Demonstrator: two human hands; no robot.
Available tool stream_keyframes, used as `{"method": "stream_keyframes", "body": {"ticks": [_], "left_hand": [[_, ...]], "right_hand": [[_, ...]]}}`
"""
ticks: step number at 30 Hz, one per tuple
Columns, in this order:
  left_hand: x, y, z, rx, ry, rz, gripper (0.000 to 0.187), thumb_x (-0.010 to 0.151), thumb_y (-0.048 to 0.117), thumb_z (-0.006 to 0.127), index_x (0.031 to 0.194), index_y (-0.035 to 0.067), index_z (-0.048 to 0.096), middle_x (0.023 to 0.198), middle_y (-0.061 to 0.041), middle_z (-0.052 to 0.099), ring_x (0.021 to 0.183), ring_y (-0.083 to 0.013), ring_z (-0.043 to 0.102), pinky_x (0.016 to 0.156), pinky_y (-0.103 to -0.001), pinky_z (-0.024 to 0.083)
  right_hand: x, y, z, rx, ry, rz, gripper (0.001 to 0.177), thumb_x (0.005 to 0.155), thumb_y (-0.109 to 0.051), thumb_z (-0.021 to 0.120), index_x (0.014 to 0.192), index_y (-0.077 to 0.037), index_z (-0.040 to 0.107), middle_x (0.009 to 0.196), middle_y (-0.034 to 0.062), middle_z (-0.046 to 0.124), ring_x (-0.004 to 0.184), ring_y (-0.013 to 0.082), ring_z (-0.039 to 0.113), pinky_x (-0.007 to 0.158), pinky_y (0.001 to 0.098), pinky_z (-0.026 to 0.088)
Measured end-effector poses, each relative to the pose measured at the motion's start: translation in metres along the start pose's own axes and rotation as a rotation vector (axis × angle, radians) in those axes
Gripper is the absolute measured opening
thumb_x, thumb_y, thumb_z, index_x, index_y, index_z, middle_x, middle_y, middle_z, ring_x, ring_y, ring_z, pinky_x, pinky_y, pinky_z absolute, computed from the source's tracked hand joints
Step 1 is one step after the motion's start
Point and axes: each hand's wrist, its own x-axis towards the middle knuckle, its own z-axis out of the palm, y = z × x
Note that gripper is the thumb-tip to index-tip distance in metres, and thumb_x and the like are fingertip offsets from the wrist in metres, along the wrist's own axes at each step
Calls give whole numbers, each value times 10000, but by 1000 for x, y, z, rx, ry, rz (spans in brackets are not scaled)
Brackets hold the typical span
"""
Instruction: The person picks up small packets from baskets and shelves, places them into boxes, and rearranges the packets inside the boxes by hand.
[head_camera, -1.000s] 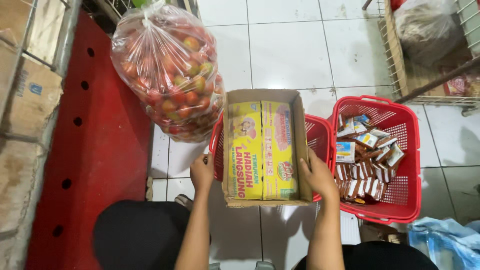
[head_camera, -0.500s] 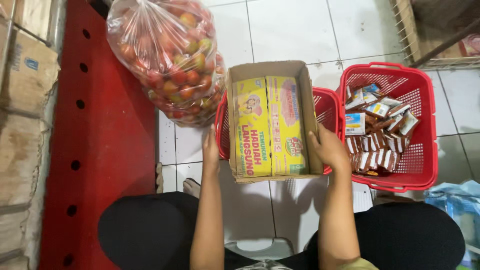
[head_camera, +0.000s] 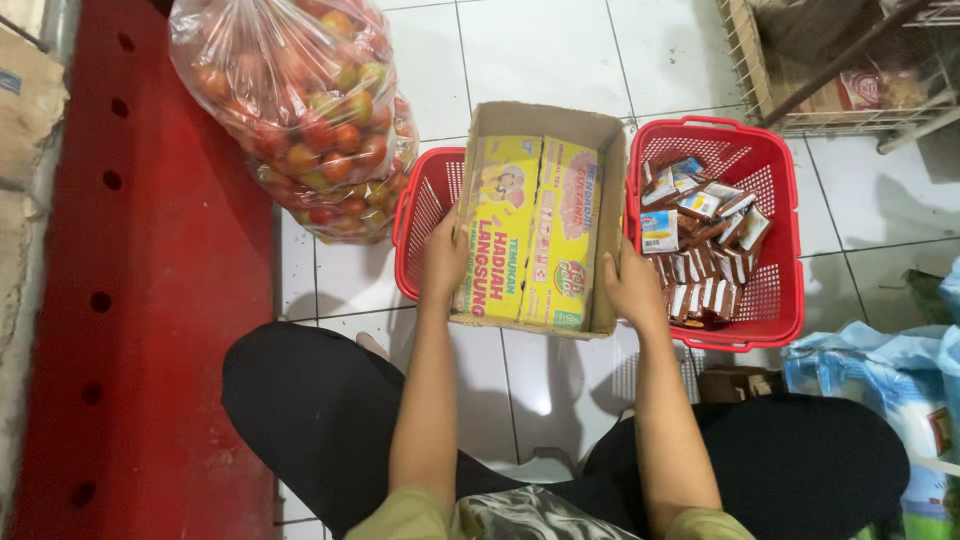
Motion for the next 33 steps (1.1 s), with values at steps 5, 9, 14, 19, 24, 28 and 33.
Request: {"method": "stream_keyframes", "body": {"ticks": [5,9,14,19,24,28,33], "left_hand": [[-7,7,-1,99,46,12,452,978,69,487,1425,91,551,1192,-254,689,1095,-435,670,896,-482,530],[-28,9,2,133,72,4,481,979,18,443,1448,83,527,1153,-282,681,1084,-454,658,882,-512,523],[-37,9,-7,111,24,30,510,951,-29,457,1447,49,543,1268,-287,662,1220,-431,611,1002,-484,507],[-32,31,16,431,105,382,660,900,-98,521,1545,-19,411,1619,-207,365,1546,-377,311,1268,-444,313],[-18,11,45,584,-330,315,1183,549,3,890,1568,23,290,1660,-156,258,1542,-395,247,1216,-423,322],[-3,-43,66,678,-486,231,1383,387,114,1008,1573,91,297,1673,-99,261,1533,-399,213,1198,-452,315],[5,-79,69,557,-534,252,1409,376,147,1028,1572,79,287,1666,-131,231,1546,-415,160,1227,-434,291]], "right_hand": [[-9,-4,8,-82,16,51,491,999,-214,540,1462,-51,508,1076,310,684,1000,490,653,875,573,509],[-11,-13,-15,-73,-85,127,486,990,-263,543,1453,-116,522,1112,265,691,1038,467,646,891,557,509],[-25,-35,-8,-222,-7,130,543,966,-242,644,1469,-98,499,1394,248,573,1300,437,540,1075,531,444],[-4,-63,7,-123,122,-479,1030,728,-166,859,1616,-108,341,1711,138,216,1606,377,238,1323,496,309],[56,-68,31,-393,-506,-213,1387,513,-288,967,1639,-90,181,1719,147,66,1570,376,66,1262,528,183],[74,-38,63,-662,-793,-348,1033,588,-516,960,1379,25,573,1711,228,45,1587,438,-89,1286,542,58],[72,-6,86,-696,-789,-436,904,628,-557,907,1305,-14,653,1705,268,62,1602,454,-86,1289,643,46]]}}
